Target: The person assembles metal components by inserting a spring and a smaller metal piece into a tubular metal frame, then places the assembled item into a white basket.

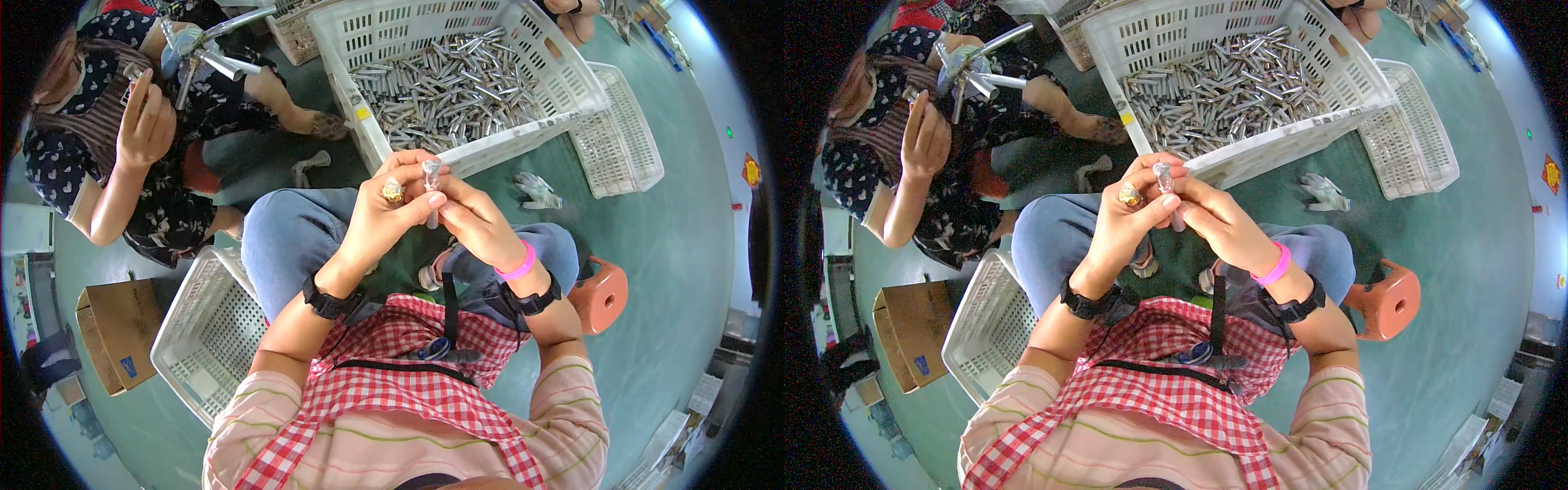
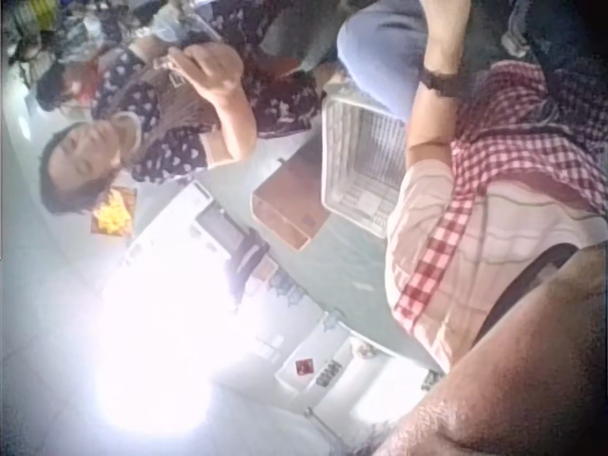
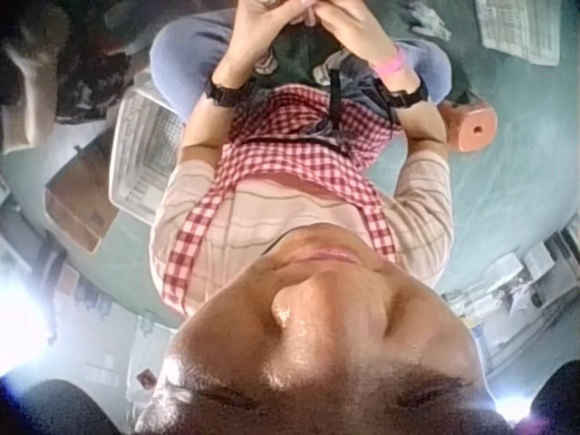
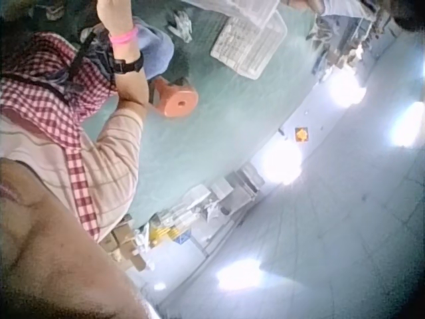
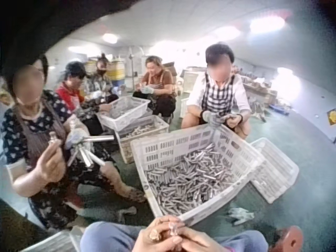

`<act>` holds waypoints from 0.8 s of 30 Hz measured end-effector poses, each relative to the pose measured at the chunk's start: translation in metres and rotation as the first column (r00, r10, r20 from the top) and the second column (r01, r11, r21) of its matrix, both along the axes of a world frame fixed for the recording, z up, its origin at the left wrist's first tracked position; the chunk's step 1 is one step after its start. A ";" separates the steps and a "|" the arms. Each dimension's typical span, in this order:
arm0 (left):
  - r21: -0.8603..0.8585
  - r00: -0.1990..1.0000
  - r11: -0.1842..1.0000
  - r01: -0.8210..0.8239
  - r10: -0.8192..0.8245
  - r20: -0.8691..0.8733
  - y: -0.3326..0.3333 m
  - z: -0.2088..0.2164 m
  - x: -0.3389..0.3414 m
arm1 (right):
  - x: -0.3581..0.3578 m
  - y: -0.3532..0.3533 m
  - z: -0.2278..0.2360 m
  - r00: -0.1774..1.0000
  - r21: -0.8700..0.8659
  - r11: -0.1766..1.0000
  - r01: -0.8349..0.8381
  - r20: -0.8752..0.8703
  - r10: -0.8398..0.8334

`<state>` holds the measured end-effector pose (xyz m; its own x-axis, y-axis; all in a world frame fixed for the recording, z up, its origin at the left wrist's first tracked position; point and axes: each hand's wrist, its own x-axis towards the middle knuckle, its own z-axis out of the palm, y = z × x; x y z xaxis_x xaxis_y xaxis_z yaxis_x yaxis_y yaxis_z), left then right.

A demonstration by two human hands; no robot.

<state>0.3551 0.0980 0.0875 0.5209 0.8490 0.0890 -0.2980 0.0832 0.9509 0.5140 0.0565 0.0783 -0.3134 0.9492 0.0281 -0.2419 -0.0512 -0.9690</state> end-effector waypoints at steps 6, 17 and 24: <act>0.131 0.996 0.987 -0.094 0.094 0.004 -0.001 -0.011 0.004 | 0.001 0.002 0.010 0.999 -0.038 0.999 -0.020 0.036 0.021; 0.039 0.999 0.999 -0.035 0.033 0.037 -0.002 -0.005 -0.001 | 0.000 0.001 0.014 0.999 -0.050 0.999 -0.003 0.039 0.005; -0.012 0.999 1.000 -0.021 0.021 0.035 -0.002 -0.003 -0.002 | 0.002 0.002 0.011 0.998 -0.021 1.000 -0.017 0.059 0.018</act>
